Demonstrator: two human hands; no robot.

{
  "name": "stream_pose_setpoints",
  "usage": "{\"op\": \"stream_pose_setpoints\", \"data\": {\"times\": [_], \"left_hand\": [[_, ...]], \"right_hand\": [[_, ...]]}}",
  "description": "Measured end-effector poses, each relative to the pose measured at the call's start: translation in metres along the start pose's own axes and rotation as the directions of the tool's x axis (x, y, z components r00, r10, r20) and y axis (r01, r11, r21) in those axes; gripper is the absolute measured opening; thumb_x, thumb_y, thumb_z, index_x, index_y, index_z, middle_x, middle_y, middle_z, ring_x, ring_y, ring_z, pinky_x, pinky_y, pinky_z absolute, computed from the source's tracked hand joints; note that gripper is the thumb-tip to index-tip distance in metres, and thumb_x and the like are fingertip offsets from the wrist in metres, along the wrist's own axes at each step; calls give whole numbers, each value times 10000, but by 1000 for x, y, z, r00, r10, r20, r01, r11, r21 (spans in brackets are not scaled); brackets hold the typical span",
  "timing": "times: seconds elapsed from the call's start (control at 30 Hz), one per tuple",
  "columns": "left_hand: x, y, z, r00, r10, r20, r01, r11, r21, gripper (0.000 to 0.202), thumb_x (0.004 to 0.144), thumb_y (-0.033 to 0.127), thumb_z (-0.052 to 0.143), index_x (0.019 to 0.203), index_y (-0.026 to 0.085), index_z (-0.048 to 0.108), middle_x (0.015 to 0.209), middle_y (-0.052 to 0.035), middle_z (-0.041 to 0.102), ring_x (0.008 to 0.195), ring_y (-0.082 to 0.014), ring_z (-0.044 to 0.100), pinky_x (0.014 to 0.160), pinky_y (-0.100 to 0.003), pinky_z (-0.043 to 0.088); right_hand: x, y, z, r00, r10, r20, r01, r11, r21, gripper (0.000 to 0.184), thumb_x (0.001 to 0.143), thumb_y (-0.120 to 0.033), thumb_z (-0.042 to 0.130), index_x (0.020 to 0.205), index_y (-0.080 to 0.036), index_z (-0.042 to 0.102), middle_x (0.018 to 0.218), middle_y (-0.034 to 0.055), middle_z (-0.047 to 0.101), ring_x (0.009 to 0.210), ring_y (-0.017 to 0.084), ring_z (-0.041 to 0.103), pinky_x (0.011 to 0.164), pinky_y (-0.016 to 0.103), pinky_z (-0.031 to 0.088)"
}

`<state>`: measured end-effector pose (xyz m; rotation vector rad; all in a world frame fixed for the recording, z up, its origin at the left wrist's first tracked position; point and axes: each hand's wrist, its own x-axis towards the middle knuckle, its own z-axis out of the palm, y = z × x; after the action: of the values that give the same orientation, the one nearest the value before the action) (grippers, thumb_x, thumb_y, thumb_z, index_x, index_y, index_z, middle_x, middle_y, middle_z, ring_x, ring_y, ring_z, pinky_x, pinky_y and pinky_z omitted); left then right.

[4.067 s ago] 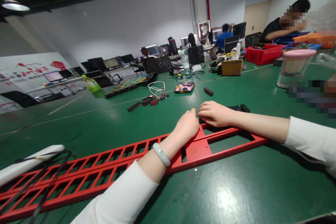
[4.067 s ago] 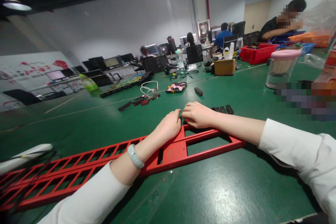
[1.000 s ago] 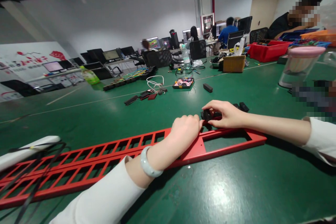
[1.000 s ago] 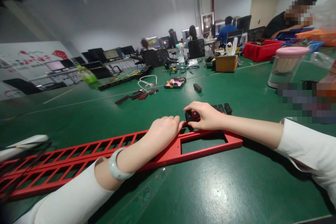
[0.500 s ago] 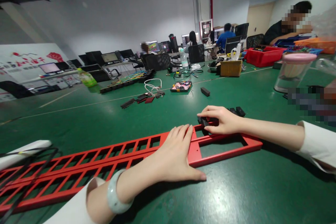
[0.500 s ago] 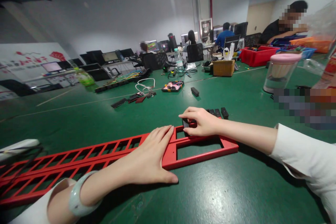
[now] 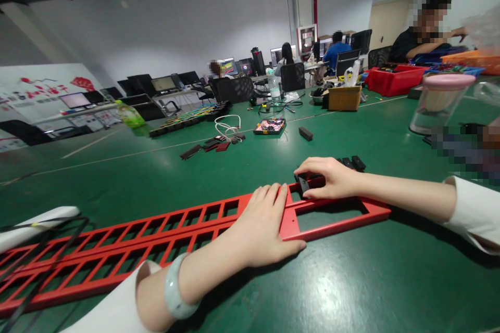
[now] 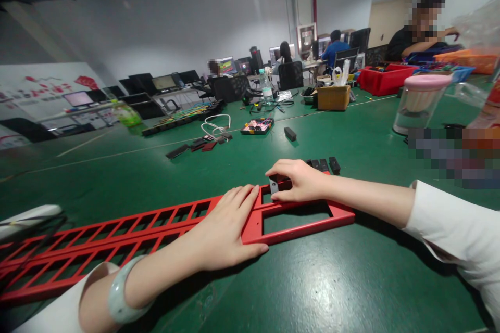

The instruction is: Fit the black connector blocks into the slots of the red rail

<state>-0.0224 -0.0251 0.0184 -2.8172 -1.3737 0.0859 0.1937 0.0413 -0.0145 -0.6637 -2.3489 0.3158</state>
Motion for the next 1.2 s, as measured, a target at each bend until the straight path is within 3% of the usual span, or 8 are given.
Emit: {"op": "stream_pose_setpoints", "data": {"times": [0.4, 1.2], "left_hand": [[0, -5, 8, 998, 50, -43, -49, 999, 22, 975, 667, 691, 459, 1338, 12, 259, 1368, -241, 296, 1246, -375, 284, 1038, -467, 197], [1, -4, 9, 998, 40, -40, -39, 999, 12, 975, 661, 681, 473, 1346, 24, 250, 1381, -238, 283, 1258, -373, 274, 1039, -472, 197]], "right_hand": [[-2, -3, 0, 992, -47, 113, 51, 998, -36, 479, 807, -426, 526, 1142, -87, 570, 1030, 151, 605, 943, 202, 581, 827, 318, 472], [0, -4, -1, 990, -63, 126, 75, 993, -93, 447, 813, -415, 525, 1114, -92, 590, 975, 142, 621, 906, 206, 569, 800, 332, 472]]}}
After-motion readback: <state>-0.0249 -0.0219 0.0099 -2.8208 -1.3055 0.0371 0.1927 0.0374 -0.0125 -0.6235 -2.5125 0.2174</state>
